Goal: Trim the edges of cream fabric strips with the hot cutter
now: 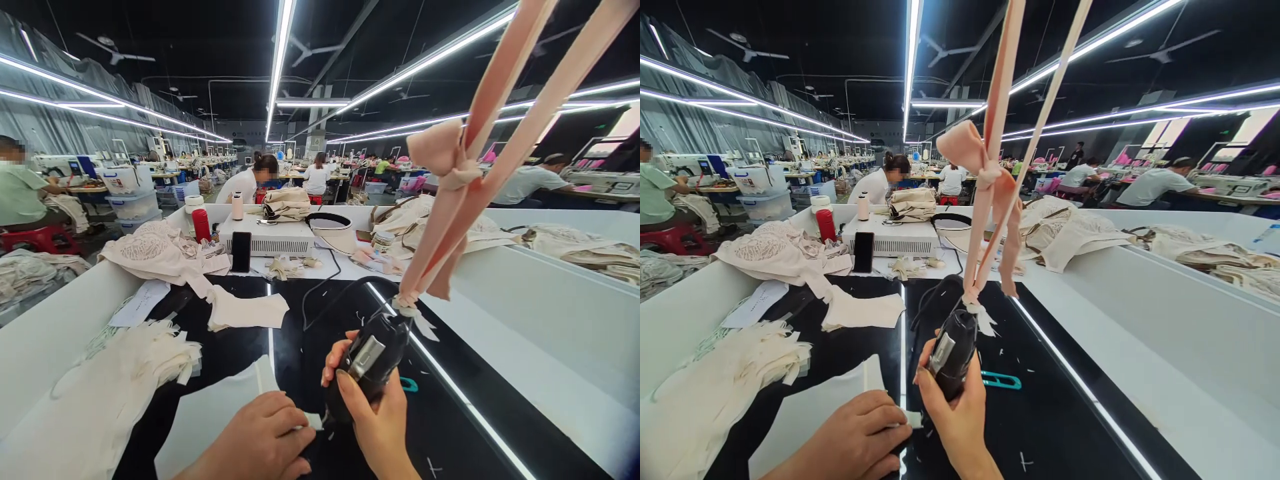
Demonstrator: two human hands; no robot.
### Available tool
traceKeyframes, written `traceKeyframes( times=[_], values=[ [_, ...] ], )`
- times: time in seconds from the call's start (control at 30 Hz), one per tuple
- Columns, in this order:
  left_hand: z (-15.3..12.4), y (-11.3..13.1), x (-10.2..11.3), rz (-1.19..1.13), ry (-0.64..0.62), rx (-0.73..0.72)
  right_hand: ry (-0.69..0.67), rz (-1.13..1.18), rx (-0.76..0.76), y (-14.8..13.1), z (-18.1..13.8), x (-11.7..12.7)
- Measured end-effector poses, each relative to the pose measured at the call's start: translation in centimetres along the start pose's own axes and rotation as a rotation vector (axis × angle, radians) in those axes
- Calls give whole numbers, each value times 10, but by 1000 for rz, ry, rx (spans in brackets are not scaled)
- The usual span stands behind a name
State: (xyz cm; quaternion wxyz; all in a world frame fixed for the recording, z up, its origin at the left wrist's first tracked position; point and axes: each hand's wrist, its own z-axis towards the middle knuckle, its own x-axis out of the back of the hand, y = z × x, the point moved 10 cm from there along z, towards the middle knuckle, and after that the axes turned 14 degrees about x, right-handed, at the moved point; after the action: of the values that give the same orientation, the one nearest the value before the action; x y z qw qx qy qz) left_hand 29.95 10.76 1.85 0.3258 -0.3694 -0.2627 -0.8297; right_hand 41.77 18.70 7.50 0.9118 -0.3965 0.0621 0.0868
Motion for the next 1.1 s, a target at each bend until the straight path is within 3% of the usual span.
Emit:
traceKeyframes(
  times=[0.1, 0.47, 1.1],
  values=[
    [-1, 5, -2, -6, -7, -32, 3, -3, 11, -1, 0, 0],
    [-2, -7, 5, 18, -244, 98, 21, 55, 37, -8, 4, -7],
    [-1, -13, 7, -26, -268, 157, 36, 109, 35, -9, 6, -9]
  ],
)
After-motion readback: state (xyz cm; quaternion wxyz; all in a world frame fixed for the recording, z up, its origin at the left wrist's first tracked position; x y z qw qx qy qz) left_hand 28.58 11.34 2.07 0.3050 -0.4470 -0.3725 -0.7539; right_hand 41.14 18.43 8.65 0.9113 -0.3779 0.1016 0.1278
